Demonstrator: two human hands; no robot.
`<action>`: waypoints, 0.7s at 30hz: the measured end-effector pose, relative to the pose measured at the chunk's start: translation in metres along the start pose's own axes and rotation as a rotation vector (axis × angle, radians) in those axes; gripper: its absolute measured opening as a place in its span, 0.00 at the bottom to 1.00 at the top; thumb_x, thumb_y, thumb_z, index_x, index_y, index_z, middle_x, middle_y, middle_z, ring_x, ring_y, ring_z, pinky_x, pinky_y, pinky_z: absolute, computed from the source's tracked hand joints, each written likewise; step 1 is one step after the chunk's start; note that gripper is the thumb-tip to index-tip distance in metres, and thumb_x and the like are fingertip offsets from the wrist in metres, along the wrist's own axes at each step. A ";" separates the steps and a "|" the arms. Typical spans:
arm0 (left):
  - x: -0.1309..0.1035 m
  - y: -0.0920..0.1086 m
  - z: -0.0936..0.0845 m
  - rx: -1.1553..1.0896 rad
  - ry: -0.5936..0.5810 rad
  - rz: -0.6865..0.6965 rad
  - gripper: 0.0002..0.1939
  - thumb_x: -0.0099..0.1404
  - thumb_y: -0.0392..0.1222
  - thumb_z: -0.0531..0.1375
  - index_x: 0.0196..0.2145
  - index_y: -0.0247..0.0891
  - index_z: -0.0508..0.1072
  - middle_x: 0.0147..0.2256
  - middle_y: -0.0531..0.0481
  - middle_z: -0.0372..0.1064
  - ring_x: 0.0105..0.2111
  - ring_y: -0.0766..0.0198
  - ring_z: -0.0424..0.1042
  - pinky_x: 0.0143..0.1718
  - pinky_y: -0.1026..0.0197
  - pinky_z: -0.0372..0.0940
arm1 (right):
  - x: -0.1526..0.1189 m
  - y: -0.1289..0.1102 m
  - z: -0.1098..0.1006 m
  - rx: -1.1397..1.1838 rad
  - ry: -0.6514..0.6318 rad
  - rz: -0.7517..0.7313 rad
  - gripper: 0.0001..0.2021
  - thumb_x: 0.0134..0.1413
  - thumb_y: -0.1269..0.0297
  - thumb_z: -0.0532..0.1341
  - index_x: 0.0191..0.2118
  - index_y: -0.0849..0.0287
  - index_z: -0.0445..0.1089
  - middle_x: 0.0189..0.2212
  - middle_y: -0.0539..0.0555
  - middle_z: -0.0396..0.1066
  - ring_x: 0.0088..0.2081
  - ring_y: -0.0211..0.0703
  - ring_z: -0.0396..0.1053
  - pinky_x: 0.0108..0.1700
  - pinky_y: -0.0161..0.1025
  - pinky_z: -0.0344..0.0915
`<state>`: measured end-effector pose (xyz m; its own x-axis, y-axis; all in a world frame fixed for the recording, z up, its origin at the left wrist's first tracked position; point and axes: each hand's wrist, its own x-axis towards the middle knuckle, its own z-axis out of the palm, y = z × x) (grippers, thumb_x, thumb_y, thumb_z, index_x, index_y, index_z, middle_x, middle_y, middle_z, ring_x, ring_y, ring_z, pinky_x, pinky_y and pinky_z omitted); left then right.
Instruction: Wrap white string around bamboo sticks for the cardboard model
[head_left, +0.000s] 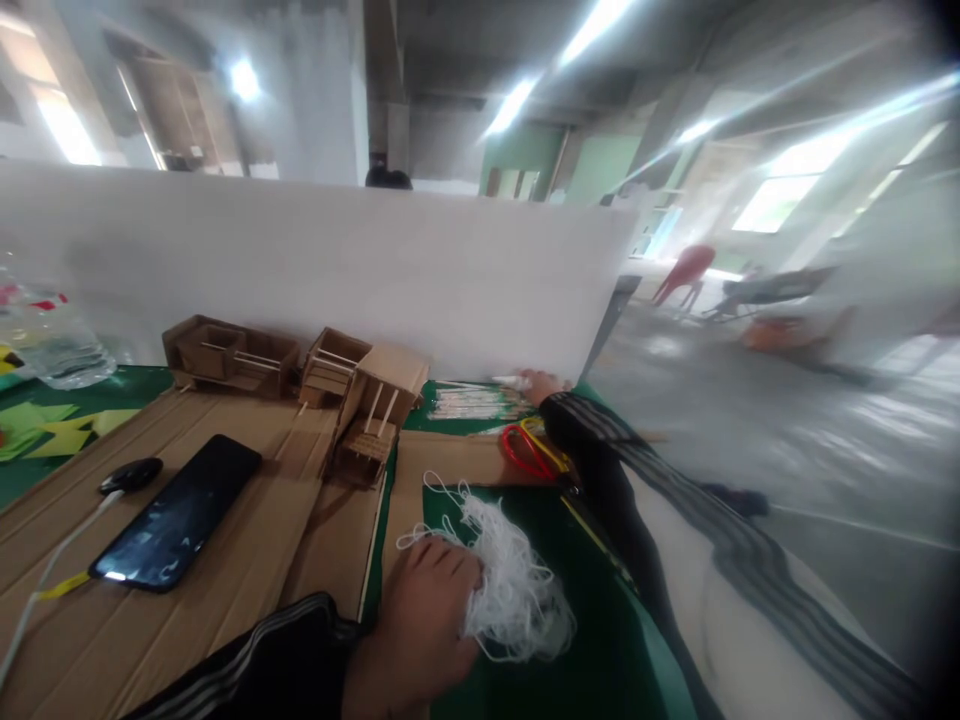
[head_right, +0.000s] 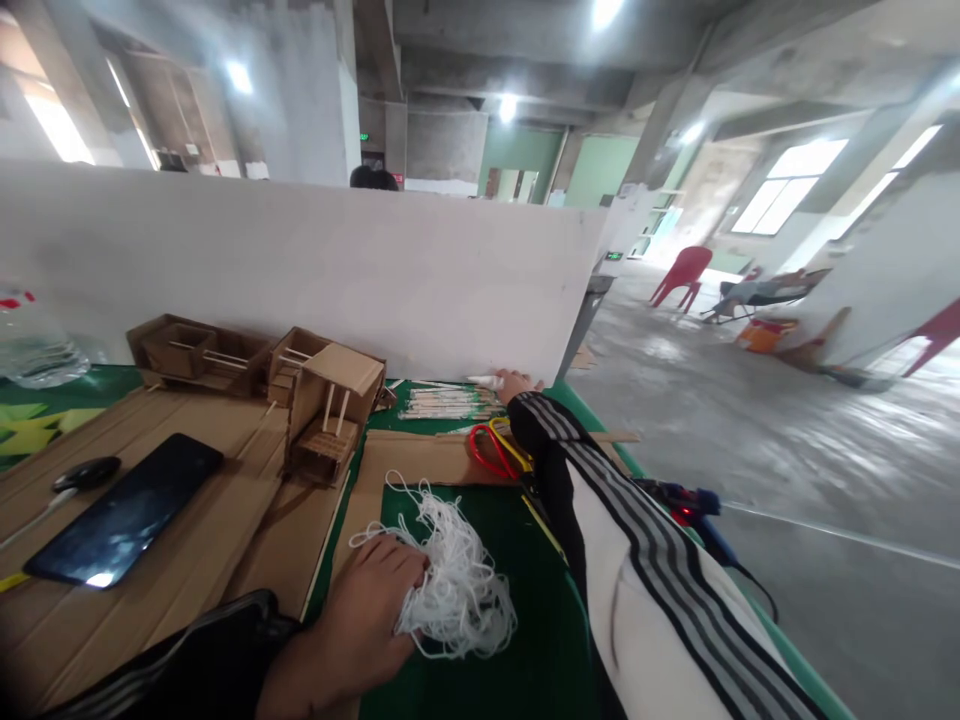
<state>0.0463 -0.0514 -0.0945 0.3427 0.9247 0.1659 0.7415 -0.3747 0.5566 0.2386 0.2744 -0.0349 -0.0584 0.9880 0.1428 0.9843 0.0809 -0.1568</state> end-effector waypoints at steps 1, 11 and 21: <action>0.000 0.000 0.000 -0.004 -0.002 0.000 0.17 0.48 0.38 0.63 0.38 0.41 0.69 0.42 0.49 0.71 0.44 0.52 0.64 0.52 0.49 0.54 | -0.003 0.000 -0.002 0.009 0.016 0.000 0.15 0.62 0.61 0.57 0.52 0.60 0.65 0.50 0.57 0.66 0.46 0.46 0.69 0.46 0.48 0.68; -0.002 0.003 -0.002 -0.003 0.005 0.031 0.17 0.53 0.41 0.61 0.42 0.42 0.71 0.46 0.48 0.70 0.47 0.52 0.63 0.53 0.49 0.53 | -0.061 0.012 -0.058 0.197 0.159 -0.050 0.15 0.61 0.68 0.54 0.53 0.62 0.65 0.51 0.61 0.67 0.50 0.49 0.67 0.51 0.48 0.64; -0.002 0.004 0.000 -0.012 0.078 0.027 0.19 0.51 0.38 0.60 0.43 0.42 0.69 0.44 0.48 0.70 0.46 0.53 0.64 0.51 0.51 0.55 | -0.235 -0.002 -0.046 0.398 -0.224 -0.520 0.15 0.54 0.58 0.59 0.46 0.56 0.73 0.44 0.56 0.75 0.46 0.51 0.71 0.50 0.47 0.65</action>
<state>0.0483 -0.0543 -0.0925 0.3161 0.9170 0.2432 0.7256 -0.3988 0.5607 0.2584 0.0358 -0.0235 -0.5813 0.8077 0.0984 0.6854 0.5512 -0.4758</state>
